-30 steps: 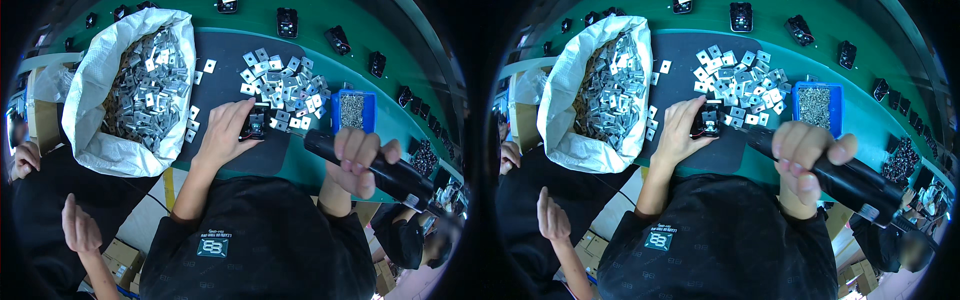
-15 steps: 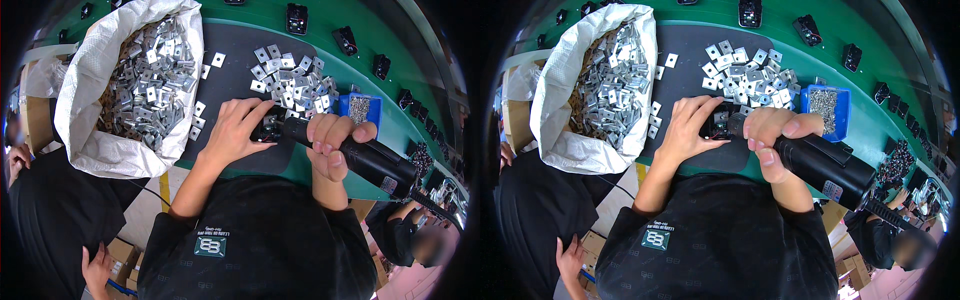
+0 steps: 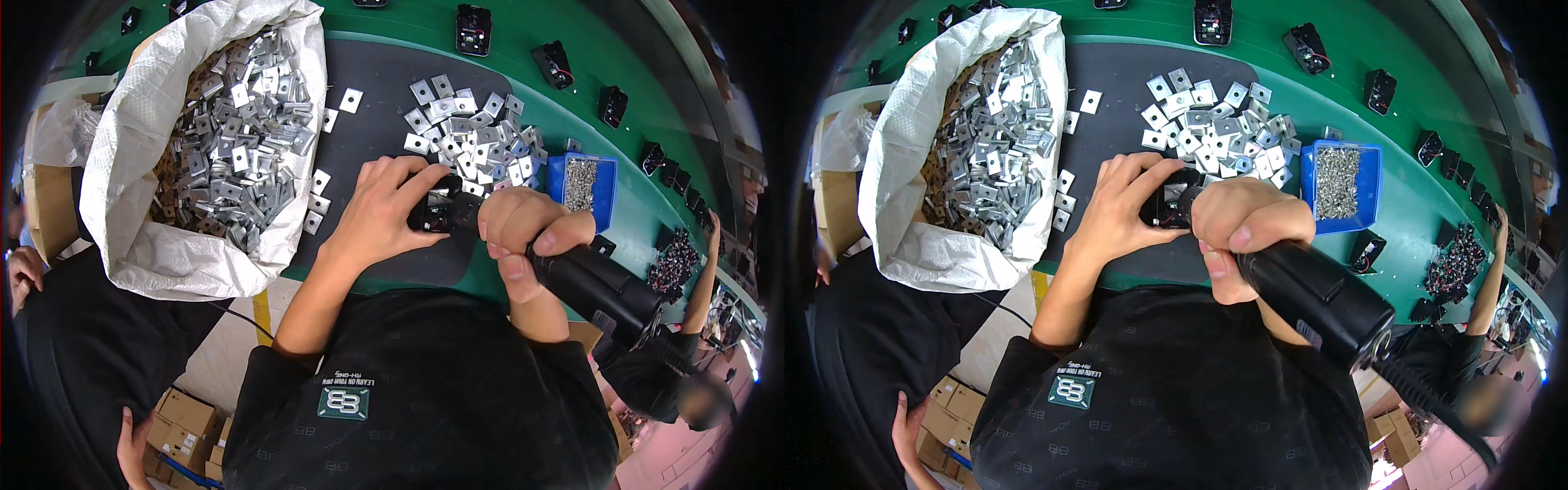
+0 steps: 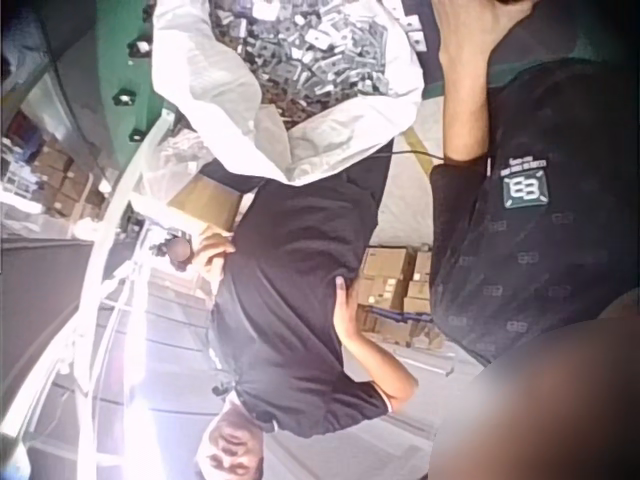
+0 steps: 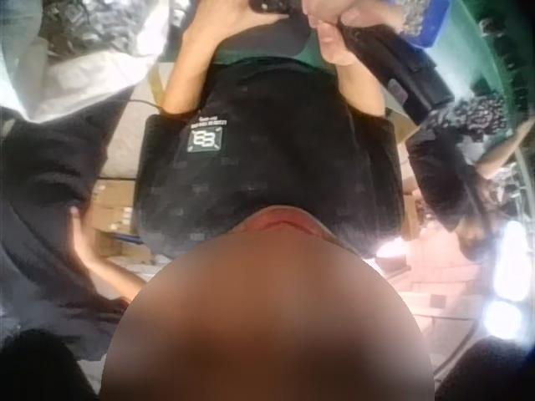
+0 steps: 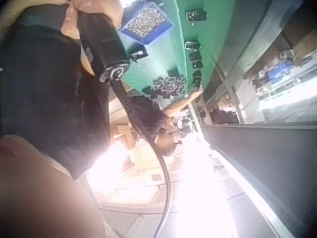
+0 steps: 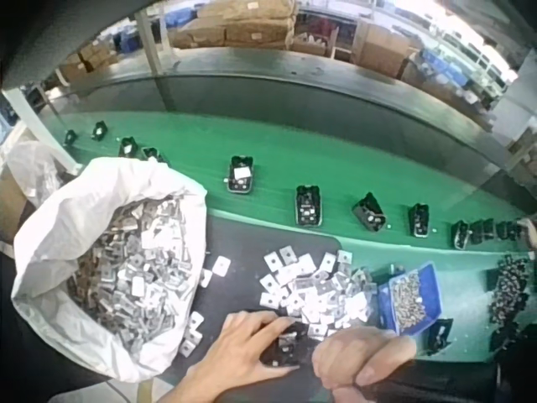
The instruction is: Assemble small electronic components using an electric screwdriver.
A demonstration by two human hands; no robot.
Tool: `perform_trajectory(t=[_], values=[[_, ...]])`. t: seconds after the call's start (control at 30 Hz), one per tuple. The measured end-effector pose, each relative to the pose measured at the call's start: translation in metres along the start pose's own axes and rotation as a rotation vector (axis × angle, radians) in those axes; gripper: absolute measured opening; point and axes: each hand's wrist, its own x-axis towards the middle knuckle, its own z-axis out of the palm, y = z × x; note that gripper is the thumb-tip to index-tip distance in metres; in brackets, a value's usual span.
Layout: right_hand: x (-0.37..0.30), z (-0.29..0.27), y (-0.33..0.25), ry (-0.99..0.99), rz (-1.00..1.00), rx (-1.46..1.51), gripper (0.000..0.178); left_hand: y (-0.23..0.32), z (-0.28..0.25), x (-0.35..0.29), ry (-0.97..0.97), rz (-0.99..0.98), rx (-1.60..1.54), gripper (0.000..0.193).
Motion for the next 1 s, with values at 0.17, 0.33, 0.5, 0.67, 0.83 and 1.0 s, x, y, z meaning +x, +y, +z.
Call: perform_trajectory(t=[0.17, 0.33, 0.5, 0.67, 0.83, 1.0], values=[[0.002, -0.001, 0.0, -0.028, -0.029, -0.003, 0.043, 0.002, 0.001, 0.003, 0.021, 0.019, -0.008, 0.072], [-0.005, 0.004, 0.001, 0.055, -0.029, 0.048, 0.051, 0.003, -0.001, 0.003, -0.024, 0.018, 0.009, 0.073], [0.007, -0.001, -0.034, -0.073, -0.053, 0.106, 0.053, 0.031, -0.024, 0.008, -0.12, 0.093, 0.085, 0.071], [0.001, -0.006, -0.082, 0.026, -0.091, 0.138, 0.037, 0.076, -0.036, 0.029, -0.292, 0.176, 0.067, 0.068], [0.002, -0.026, -0.123, 0.008, -0.208, 0.21, 0.04, 0.076, -0.027, 0.058, -0.57, 0.134, 0.059, 0.064], [-0.021, -0.06, -0.135, 0.402, -0.315, -0.2, 0.046, 0.049, -0.011, 0.129, -0.037, 0.145, 0.352, 0.064]])
